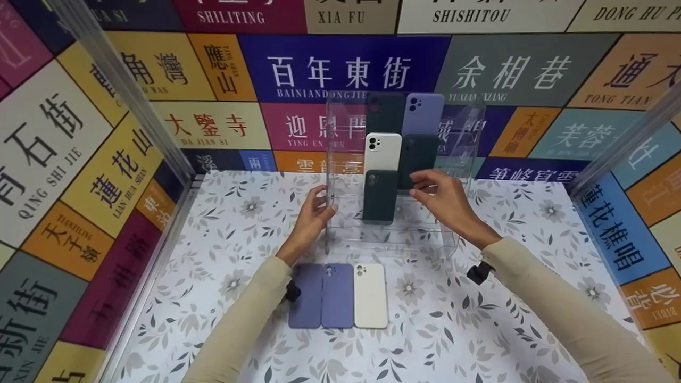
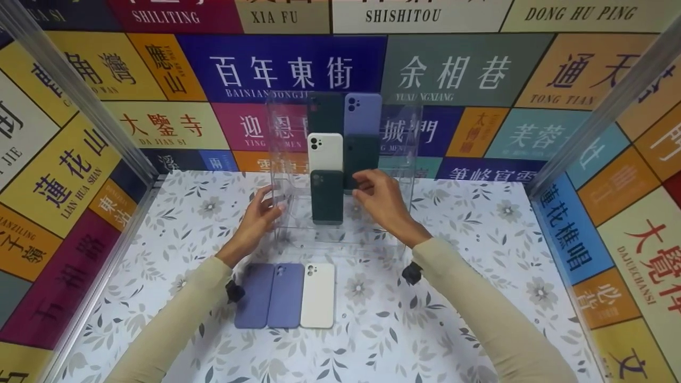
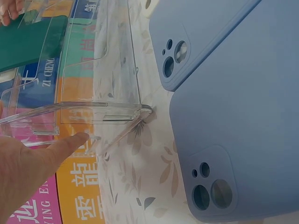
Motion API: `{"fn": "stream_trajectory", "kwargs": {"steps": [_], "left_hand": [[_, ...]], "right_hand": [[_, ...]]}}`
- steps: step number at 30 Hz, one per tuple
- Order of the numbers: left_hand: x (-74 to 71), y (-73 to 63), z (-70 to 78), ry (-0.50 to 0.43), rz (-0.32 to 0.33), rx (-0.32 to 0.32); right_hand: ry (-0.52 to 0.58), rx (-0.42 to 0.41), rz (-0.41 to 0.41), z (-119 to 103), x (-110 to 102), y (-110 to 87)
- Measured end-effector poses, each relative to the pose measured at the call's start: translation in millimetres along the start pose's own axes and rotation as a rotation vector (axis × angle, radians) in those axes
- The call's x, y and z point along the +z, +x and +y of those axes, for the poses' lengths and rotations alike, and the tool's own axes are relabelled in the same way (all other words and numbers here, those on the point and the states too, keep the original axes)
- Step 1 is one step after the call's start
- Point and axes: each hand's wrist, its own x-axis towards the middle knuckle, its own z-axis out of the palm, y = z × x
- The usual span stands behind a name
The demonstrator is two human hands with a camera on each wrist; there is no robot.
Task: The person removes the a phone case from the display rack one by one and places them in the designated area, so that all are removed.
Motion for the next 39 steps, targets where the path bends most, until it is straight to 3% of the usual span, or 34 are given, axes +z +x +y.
{"fn": "stream_trajectory", "kwargs": {"steps": [12,29,39], "left_hand": [[2.3,-1.2,0.3,-0.043,-0.006,0.000],[-0.3,-0.7,-1.6,-0.018,-0.006,0.028],[-1.3,-1.0,-1.7,-0.046,-0.006,0.003]], "right_hand": [[0.019,-0.018,-0.001,-5,11,10.1],[0.006,-0.071,-0.002,-6,30,12.3],[0.004,-0.157,0.075,1,42,5.5]]}}
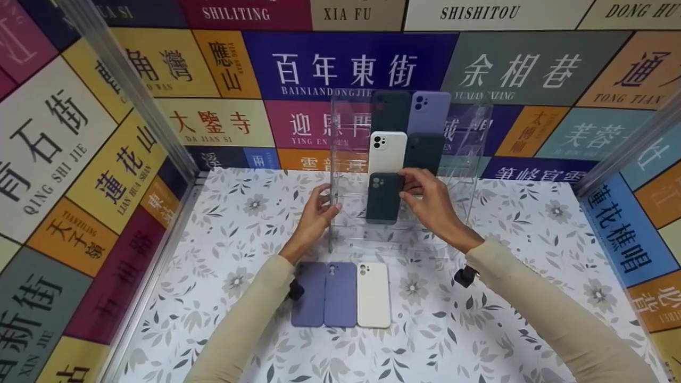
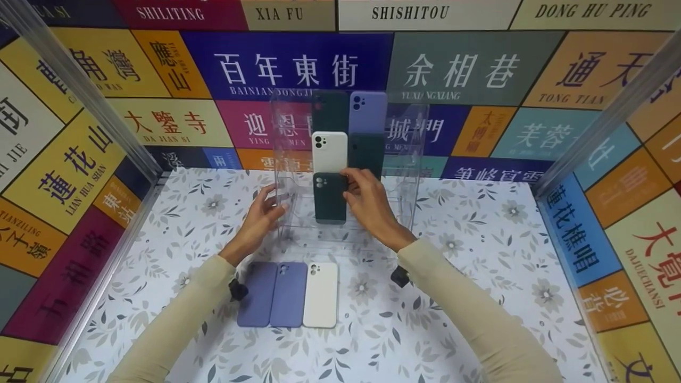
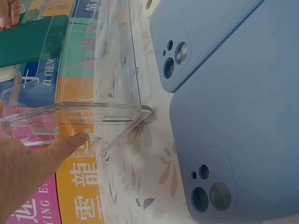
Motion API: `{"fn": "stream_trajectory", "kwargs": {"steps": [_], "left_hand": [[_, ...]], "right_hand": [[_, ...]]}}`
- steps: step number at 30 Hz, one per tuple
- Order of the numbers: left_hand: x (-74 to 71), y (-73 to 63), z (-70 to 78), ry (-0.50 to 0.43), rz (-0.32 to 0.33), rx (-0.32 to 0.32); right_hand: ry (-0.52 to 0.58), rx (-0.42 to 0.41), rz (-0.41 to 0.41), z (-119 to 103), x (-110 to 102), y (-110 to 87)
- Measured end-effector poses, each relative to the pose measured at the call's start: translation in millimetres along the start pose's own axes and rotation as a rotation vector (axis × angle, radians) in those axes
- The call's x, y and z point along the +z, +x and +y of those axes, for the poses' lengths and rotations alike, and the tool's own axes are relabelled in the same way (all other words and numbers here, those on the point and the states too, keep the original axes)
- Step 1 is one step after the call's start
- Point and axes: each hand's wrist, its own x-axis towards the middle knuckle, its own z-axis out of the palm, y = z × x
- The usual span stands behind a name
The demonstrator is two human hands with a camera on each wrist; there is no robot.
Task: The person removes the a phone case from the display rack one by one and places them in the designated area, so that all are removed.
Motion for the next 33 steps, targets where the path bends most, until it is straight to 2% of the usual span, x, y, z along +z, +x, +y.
{"fn": "stream_trajectory", "kwargs": {"steps": [4,13,21,29,33], "left_hand": [[-0.3,0.4,0.0,-0.003,-0.004,-0.001],[-2.4,-1.0,0.0,0.007,-0.016,-0.012],[0.2,-0.8,0.0,0.004,-0.011,-0.008],[0.7,-1.6,1.2,-0.005,-0.003,-0.015],[0.1,-1.2,0.2,-0.011,-0.012,-0.009]], "right_hand": [[0.005,-0.026,0.002,3,5,-4.4],[-0.014,-0.015,-0.054,9,13,-12.8],[-0.036,-0.044,-0.017,17,17,-16.6],[-0.012,-0.060,0.011,19,18,-16.9],[0.009,-0.067,0.055,19,15,-18.3]]}}
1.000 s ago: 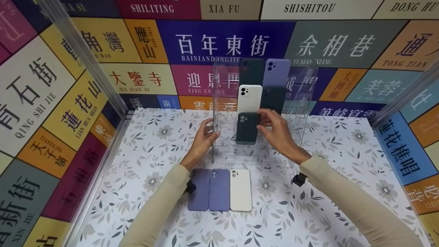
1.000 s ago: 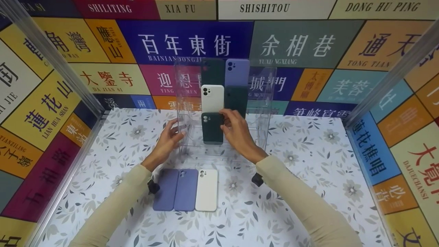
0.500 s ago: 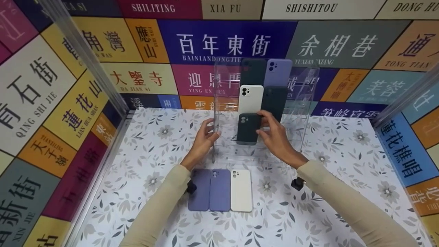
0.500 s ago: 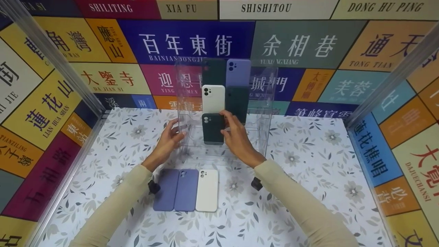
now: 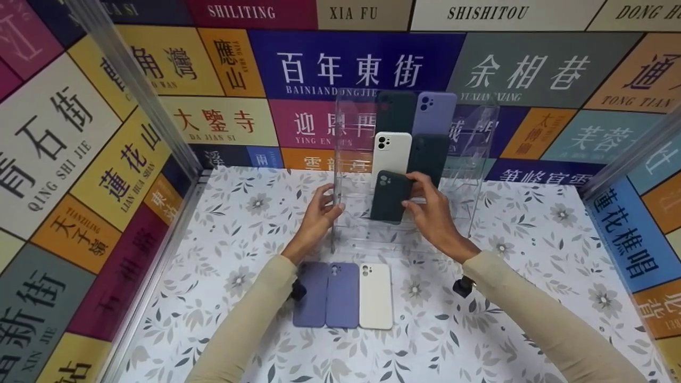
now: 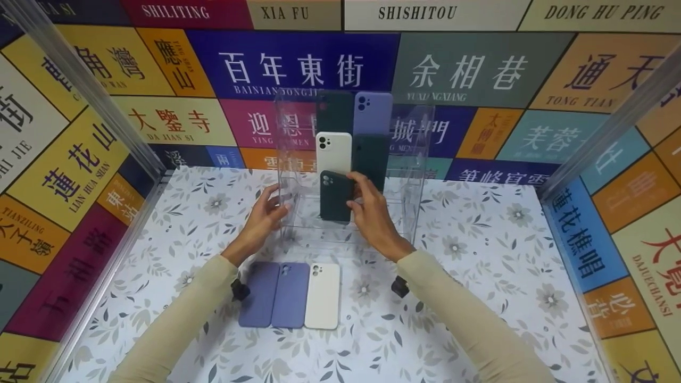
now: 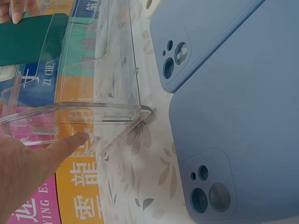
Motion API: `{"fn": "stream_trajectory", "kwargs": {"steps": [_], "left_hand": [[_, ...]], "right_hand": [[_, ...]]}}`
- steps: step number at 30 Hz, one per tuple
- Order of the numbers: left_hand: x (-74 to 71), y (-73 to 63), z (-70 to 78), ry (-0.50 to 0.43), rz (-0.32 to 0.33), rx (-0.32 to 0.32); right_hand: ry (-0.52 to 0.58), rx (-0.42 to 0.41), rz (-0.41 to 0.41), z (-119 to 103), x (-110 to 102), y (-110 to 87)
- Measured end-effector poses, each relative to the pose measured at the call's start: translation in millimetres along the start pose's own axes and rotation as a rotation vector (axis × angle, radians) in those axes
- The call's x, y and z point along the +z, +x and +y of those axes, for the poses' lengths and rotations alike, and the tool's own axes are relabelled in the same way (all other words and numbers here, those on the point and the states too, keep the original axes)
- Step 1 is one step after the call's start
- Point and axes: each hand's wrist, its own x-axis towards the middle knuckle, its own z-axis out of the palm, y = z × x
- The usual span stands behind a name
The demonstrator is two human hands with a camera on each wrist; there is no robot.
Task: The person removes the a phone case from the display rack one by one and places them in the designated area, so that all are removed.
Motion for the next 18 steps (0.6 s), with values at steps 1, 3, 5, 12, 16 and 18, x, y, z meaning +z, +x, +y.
{"fn": "stream_trajectory", "kwargs": {"steps": [1,3,5,12,16,18], "left_hand": [[0.3,0.4,-0.5,-0.003,-0.004,0.006],[0.6,0.8,-0.9,-0.003,-0.008,0.012],[1.0,0.8,-0.6,-0.004,-0.010,0.017],[0.5,1.1,-0.1,-0.004,-0.005,0.004],[-0.1,1.4,-1.1,0.001,0.000,0.004],[-0.4,1.4,-1.9,0.006,0.003,0.005]], "right_hand": [[0.004,-0.003,0.016,0,-2,-0.7],[0.009,-0.008,0.043,-1,-6,-1.6],[0.021,-0.018,0.065,-3,-10,-2.0],[0.066,-0.040,0.106,-13,-21,-5.8],[0.065,-0.034,0.101,-14,-24,-14.5],[0.066,-0.025,0.097,-15,-25,-19.4]]}}
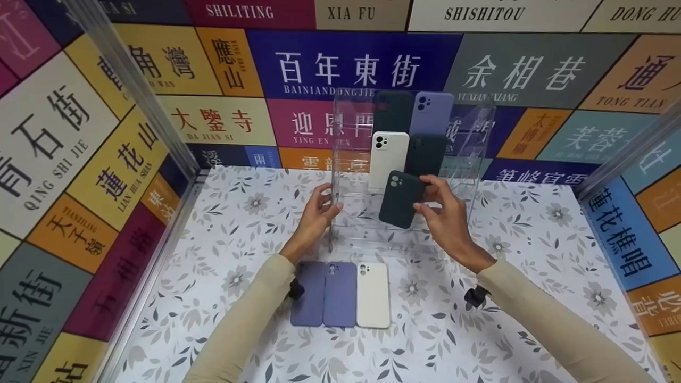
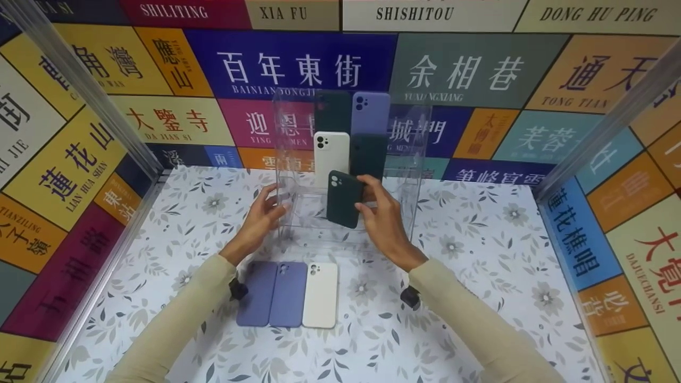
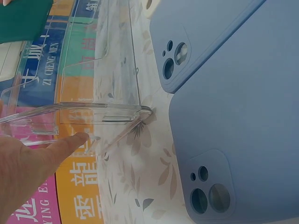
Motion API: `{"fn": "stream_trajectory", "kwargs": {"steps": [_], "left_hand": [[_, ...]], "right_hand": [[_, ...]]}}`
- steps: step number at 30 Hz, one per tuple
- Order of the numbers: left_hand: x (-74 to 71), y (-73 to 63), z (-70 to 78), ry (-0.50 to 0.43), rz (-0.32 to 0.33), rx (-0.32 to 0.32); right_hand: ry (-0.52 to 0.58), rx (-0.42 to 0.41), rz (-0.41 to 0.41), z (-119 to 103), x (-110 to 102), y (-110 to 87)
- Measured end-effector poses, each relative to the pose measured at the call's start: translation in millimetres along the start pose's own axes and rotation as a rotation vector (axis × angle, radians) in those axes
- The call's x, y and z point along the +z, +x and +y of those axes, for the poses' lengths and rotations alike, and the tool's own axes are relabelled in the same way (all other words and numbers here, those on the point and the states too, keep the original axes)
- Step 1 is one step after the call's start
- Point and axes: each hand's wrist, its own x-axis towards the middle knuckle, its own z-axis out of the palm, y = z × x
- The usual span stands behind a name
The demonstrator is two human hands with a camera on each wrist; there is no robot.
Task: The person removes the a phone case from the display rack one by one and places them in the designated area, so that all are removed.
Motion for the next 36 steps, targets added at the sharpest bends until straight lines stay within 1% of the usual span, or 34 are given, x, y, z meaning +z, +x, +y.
{"fn": "stream_trajectory", "kwargs": {"steps": [2,8,13,17,21,29,36], "left_hand": [[0.0,0.2,-0.2,0.006,0.003,-0.003],[-0.6,0.2,-0.5,0.004,0.002,0.016],[-1.0,0.1,0.4,0.026,0.005,0.022],[0.1,1.2,0.7,0.015,0.011,0.028],[1.3,1.6,1.3,0.015,0.014,0.029],[0.8,2.6,-0.3,0.025,0.018,0.031],[1.1,2.4,-0.7,0.022,0.019,0.024]], "right_hand": [[-0.001,0.013,0.005,-1,-2,-4.7],[-0.025,0.040,0.031,-3,-9,-17.4],[-0.068,0.018,0.042,-3,-14,-28.2],[-0.078,-0.006,0.041,-2,-19,-34.8],[-0.079,0.003,0.038,-1,-24,-40.7],[-0.067,0.078,0.029,2,-29,-56.2],[-0.038,0.214,-0.005,6,-32,-72.7]]}}
